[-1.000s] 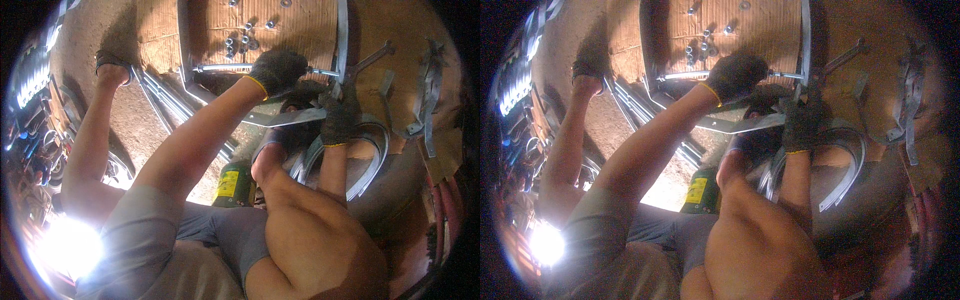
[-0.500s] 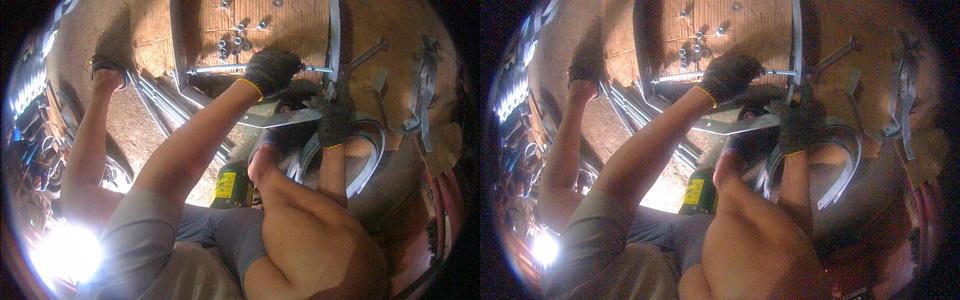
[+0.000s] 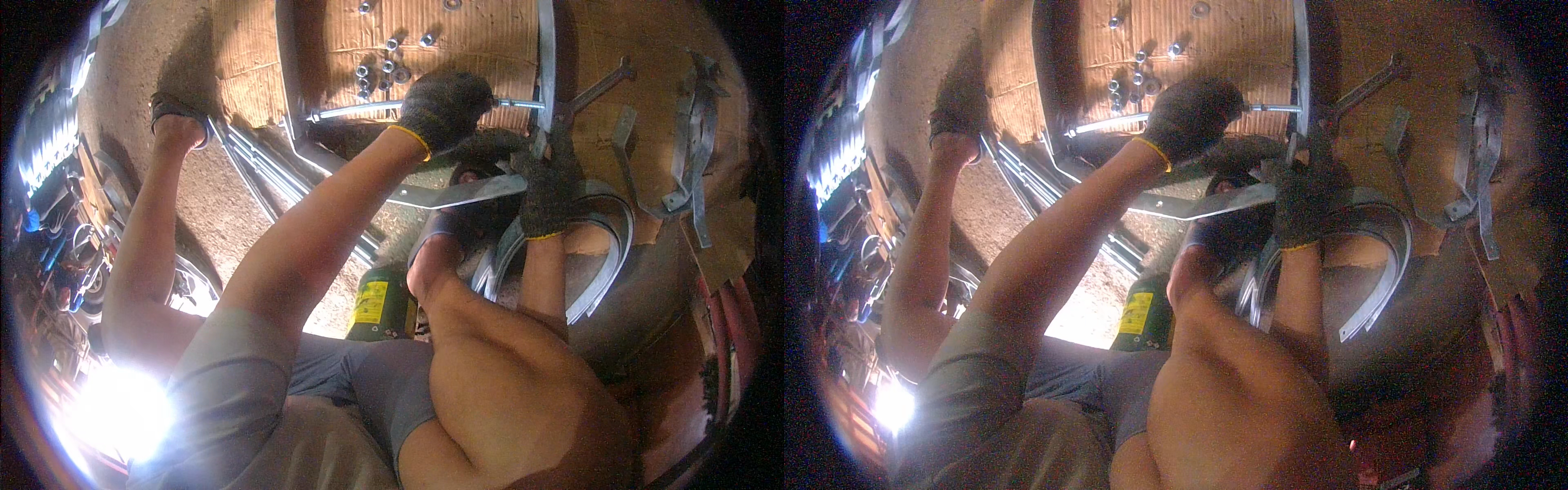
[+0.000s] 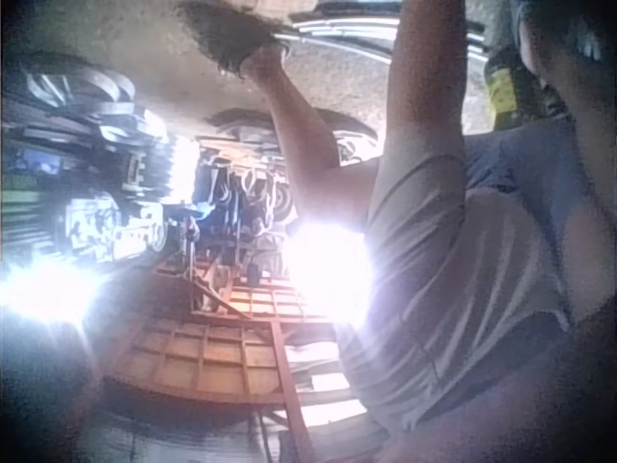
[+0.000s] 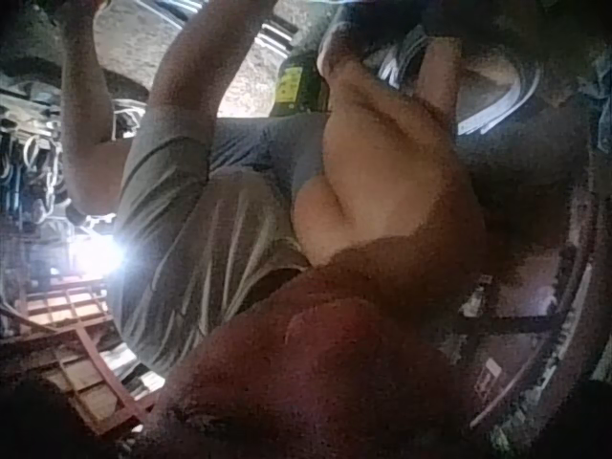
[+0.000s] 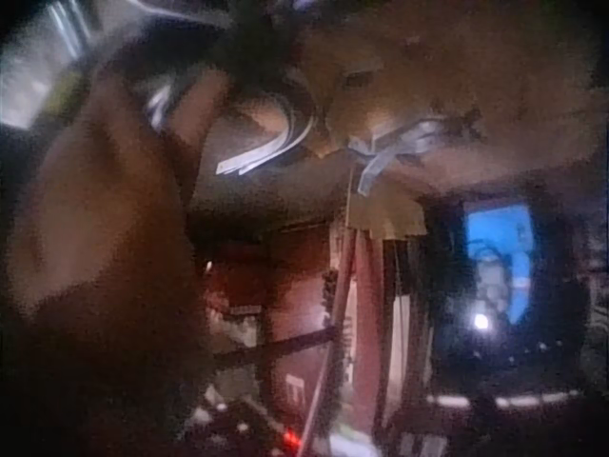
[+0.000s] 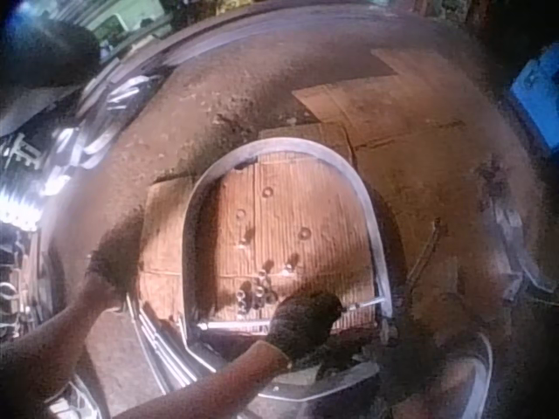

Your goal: The person sits on the floor and assembles a metal frame using a wrench. They insert bolts into the frame joints and tighten them to secure the structure.

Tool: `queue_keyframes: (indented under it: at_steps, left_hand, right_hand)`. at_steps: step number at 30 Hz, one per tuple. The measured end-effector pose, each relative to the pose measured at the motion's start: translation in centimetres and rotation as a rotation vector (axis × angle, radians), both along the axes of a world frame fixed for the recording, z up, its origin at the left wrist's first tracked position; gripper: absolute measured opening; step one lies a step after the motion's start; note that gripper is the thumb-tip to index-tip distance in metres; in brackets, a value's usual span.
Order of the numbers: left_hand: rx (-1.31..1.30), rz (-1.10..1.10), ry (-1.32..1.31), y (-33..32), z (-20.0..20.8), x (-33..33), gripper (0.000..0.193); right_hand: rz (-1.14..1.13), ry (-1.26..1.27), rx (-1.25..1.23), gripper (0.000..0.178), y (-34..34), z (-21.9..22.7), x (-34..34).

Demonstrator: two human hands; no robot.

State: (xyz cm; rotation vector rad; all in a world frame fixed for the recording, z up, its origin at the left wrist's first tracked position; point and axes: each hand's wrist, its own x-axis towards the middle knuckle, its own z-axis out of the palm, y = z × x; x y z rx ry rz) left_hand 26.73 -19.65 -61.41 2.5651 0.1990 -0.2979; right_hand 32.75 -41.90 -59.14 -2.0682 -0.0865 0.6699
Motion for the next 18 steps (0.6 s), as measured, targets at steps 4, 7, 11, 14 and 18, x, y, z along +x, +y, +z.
queue_keyframes:
  at_steps: [4, 7, 11, 14, 18]
  left_hand:
    - [-0.022, -0.020, 0.020, -0.5, 0.7, -0.3, 0.023]
    - [-0.065, 0.035, 0.079, -0.9, 1.0, 0.1, 0.024]
    - [-0.080, 0.023, 0.087, -0.8, 1.0, 0.0, 0.023]
    - [-0.048, 0.007, 0.105, -0.8, 1.9, 0.2, 0.026]
    - [-0.023, 0.065, 0.087, -1.0, 0.3, -0.3, 0.034]
  right_hand:
    - [0.129, -0.086, -0.142, 0.060, -0.4, 0.3, 0.1]
    - [0.165, -0.251, -0.231, 0.057, -1.2, -1.5, 0.3]
    - [0.170, -0.286, -0.251, 0.058, -0.8, -1.5, 0.4]
    - [0.209, -0.192, -0.343, 0.062, -0.2, 0.4, 0.6]
    - [0.109, -0.100, -0.154, 0.055, 0.8, 1.6, 0.3]
